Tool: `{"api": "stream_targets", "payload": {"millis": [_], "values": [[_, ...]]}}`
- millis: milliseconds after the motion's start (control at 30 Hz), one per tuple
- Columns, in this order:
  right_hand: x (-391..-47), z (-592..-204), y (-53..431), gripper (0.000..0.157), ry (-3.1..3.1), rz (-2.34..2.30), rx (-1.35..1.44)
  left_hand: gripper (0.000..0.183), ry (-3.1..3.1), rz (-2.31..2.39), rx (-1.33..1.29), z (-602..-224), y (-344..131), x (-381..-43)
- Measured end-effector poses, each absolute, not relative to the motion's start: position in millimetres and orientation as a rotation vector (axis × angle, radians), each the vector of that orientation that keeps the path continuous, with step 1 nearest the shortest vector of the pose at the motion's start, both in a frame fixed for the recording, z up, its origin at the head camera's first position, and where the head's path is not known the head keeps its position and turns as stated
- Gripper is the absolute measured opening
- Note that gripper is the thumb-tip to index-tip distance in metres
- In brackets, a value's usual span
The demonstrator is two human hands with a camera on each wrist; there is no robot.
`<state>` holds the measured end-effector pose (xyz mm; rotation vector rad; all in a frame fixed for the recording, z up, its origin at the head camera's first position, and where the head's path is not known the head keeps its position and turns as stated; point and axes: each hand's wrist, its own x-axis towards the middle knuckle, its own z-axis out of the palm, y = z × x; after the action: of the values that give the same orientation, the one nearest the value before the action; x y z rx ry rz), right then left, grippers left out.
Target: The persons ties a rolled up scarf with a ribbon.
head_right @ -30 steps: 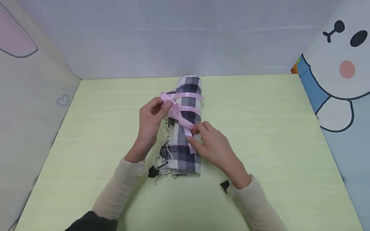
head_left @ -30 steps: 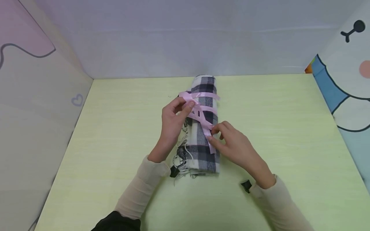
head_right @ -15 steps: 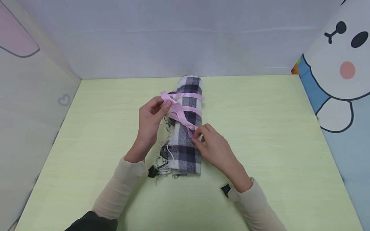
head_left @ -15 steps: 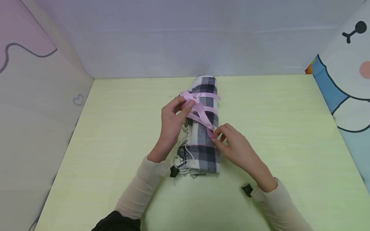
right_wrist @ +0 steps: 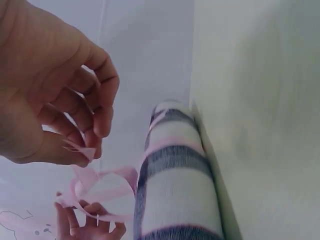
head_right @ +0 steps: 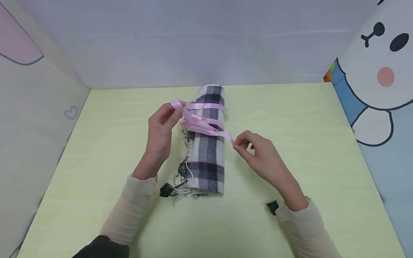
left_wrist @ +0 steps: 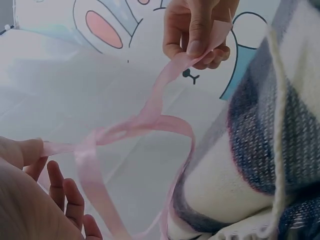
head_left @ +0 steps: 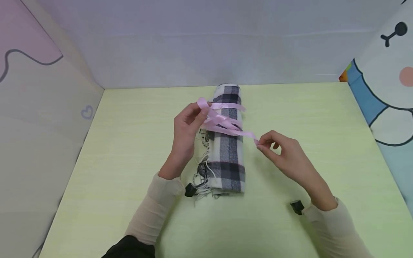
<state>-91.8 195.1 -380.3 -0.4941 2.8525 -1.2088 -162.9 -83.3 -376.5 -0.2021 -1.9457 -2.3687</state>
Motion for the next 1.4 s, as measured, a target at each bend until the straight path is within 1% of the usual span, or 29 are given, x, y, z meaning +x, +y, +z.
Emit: {"api": "stream_targets", "payload": {"millis": [333, 433, 533, 633, 667, 767, 800, 867, 1000, 1100, 1400], "values": [[-101.2, -365.4, 231.0, 0.031, 3.126, -1.164, -0.611, 0.03, -1.92, -2.387, -0.261, -351.6, -97.2, -167.7], [-104.2, -360.1, 239.3, 0.033, 3.174, -1.109, -0.627, 0.033, -1.874, -2.417, -0.289, -345.1, -102.2, -169.0], [-106.5, -355.6, 246.6, 0.033, 3.211, -1.067, -0.632, 0.03, -1.848, -2.448, -0.286, -340.1, -107.9, -170.3], [-107.9, -352.6, 253.1, 0.033, 3.234, -1.049, -0.618, 0.008, -1.832, -2.484, -0.247, -336.3, -114.5, -171.2], [-108.2, -351.8, 255.1, 0.033, 3.241, -1.042, -0.61, 0.003, -1.822, -2.501, -0.235, -335.2, -116.8, -171.7], [-109.6, -349.4, 261.0, 0.03, 3.253, -1.05, -0.596, 0.022, -1.774, -2.543, -0.216, -332.5, -124.1, -173.8], [-109.7, -348.7, 263.0, 0.03, 3.261, -1.052, -0.595, 0.023, -1.76, -2.551, -0.213, -331.6, -126.7, -174.4], [-110.3, -347.2, 266.9, 0.028, 3.27, -1.069, -0.592, 0.02, -1.728, -2.561, -0.204, -330.0, -131.8, -175.4], [-110.9, -344.4, 275.4, 0.025, 3.301, -1.068, -0.584, 0.006, -1.698, -2.561, -0.184, -327.6, -140.6, -176.3], [-111.4, -342.5, 281.8, 0.023, 3.329, -1.04, -0.568, 0.0, -1.686, -2.566, -0.178, -325.0, -145.2, -176.7], [-107.9, -339.3, 301.1, 0.019, 3.387, -1.035, -0.469, 0.005, -1.616, -2.595, -0.17, -314.5, -156.4, -180.0]]}}
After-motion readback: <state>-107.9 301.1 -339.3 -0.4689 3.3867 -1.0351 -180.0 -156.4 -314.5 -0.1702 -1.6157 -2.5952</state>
